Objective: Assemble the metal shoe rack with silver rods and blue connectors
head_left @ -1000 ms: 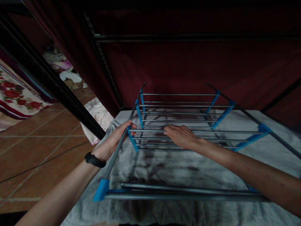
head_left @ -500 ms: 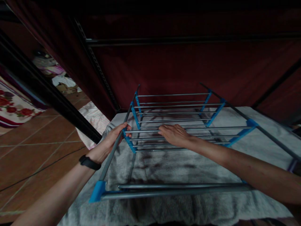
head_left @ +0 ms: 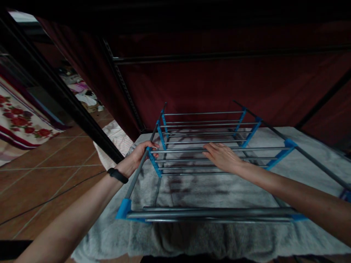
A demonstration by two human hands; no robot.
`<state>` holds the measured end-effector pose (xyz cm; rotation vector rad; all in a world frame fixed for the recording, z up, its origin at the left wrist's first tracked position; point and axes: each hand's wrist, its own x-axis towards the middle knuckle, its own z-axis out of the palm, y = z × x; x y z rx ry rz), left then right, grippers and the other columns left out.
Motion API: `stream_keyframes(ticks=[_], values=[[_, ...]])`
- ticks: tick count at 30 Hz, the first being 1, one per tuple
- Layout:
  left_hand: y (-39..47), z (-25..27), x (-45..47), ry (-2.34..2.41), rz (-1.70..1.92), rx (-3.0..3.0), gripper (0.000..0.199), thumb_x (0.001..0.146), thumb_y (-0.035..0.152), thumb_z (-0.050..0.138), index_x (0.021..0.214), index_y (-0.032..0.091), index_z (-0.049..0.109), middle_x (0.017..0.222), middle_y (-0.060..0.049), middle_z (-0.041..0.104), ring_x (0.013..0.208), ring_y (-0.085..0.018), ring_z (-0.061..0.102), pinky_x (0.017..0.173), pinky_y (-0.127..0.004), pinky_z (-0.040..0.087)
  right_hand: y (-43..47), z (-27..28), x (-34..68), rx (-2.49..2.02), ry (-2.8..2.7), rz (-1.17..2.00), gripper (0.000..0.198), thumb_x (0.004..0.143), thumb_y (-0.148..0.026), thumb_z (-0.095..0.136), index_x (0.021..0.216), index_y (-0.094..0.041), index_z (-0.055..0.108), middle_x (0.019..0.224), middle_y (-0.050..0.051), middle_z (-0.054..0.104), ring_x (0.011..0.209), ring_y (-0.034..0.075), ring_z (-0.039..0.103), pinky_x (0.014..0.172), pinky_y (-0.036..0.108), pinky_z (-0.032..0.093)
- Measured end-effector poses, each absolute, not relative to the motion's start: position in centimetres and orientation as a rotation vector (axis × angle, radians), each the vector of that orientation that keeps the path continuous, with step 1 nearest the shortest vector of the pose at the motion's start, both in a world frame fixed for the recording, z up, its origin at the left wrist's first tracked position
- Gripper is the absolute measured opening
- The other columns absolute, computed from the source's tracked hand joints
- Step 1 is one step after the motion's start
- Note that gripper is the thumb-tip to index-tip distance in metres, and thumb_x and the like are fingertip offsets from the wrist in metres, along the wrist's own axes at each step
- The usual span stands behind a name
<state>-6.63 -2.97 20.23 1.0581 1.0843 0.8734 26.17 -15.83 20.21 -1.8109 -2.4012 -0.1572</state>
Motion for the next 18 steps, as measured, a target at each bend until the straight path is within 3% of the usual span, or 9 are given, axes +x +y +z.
stream_keyframes(ticks=[5,9,18], values=[[-2.6,19.6,-6.1,1.081,0.846,1.151,0.023,0.073,0.036,0.061,0.068,0.014,0.067,0.050,-0.004,0.055,0.044,-0.016,0.050,0.052,-0.030,0.051,-15.5,19.7,26.8,-1.851,-2.429,-0.176,0.036,0.108,-0.035,0.027,0.107,-0.018,0.059,0.108,0.010,0.067,0.099,0.024,0.066,0.077,0.031,0.043],[-2.8,19.7,-6.0,1.072,0.825,1.205,0.033,0.080,0.045,0.063,0.064,0.016,0.067,0.046,-0.002,0.049,0.045,-0.016,0.050,0.053,-0.029,0.049,-14.9,19.4,26.9,-1.844,-2.437,-0.173,0.031,0.108,-0.035,0.031,0.104,-0.019,0.057,0.107,0.008,0.069,0.096,0.023,0.067,0.066,0.029,0.038],[-2.9,19.8,-6.0,1.080,0.806,1.196,0.033,0.079,0.042,0.064,0.058,0.017,0.061,0.045,-0.002,0.048,0.047,-0.016,0.051,0.056,-0.028,0.049,-14.8,19.7,27.0,-1.844,-2.443,-0.151,0.032,0.107,-0.037,0.031,0.105,-0.020,0.058,0.106,0.008,0.071,0.094,0.023,0.069,0.064,0.030,0.036]])
